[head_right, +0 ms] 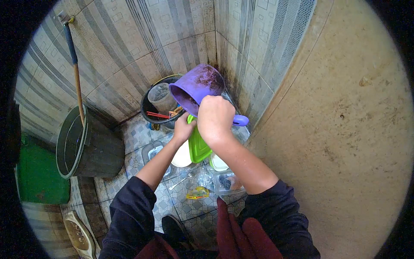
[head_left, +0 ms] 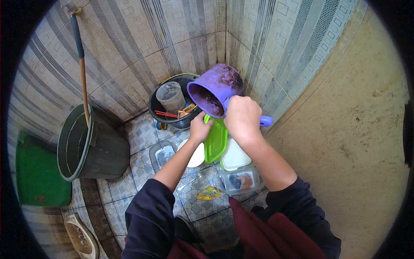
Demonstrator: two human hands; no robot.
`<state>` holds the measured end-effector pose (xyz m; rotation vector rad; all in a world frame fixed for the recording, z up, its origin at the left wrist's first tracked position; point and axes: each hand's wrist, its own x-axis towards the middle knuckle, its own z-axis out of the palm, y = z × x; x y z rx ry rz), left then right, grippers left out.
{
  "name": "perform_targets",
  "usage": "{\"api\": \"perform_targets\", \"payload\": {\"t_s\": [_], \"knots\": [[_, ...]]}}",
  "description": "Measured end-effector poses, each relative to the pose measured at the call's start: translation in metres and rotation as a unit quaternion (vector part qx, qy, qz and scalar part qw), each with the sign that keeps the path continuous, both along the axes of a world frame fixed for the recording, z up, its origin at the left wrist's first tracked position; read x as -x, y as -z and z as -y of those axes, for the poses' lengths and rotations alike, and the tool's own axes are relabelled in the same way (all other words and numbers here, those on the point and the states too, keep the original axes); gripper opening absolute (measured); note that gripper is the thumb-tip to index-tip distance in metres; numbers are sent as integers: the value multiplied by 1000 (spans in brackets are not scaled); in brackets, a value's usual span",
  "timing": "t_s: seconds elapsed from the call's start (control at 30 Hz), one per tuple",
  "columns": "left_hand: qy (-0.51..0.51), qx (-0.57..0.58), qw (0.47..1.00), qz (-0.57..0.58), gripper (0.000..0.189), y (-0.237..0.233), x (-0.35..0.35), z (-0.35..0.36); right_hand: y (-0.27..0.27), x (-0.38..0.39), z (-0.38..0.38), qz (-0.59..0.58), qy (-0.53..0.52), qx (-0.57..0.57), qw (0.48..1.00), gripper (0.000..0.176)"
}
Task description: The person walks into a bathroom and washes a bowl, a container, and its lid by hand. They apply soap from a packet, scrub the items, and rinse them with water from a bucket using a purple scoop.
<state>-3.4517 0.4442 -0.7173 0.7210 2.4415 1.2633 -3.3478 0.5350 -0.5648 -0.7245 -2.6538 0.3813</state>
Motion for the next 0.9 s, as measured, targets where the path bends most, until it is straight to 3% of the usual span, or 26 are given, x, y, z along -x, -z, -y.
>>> {"api": "perform_targets", "payload": {"t_s": [0.07,0.13,0.17,0.2,0.27,0.33,0.4,0.47,0.63,0.67,0.77,0.8,0.87,0.9], "knots": [[-53,-28,998,26,37,22,13,-14,0,0,3,-7,-6,-4,1000,5],[-92,-180,973,114,39,39,19,-29,2,1,4,-14,-3,-10,1000,6],[-125,-219,962,102,36,41,16,-36,2,1,5,-14,-4,-10,1000,6],[-126,-220,962,102,36,36,16,-36,2,1,6,-12,-4,-9,1000,6],[-169,-262,906,288,32,26,20,-33,1,0,5,-11,-3,-9,1000,6],[-147,-224,905,329,31,39,38,-20,-3,-1,2,5,-1,6,1000,7],[-158,-277,885,340,27,41,39,-9,-4,-1,-5,11,8,14,1000,8],[-202,-364,794,444,30,37,43,5,-4,-2,-12,16,17,22,999,9],[-203,-331,789,476,33,15,38,28,-8,-4,-19,26,51,7,998,7],[-203,-331,789,476,33,13,37,30,-9,-4,-19,24,51,-3,998,7],[-88,-213,904,360,35,-3,24,33,-9,-6,-12,-6,31,-12,999,5],[-87,-213,904,360,35,1,26,33,-10,-6,-9,-6,31,-13,999,5],[118,-106,980,119,29,11,30,32,-13,-9,1,26,10,-25,999,5],[137,-111,983,43,25,6,26,27,-14,-10,7,26,11,-84,996,8]]}}
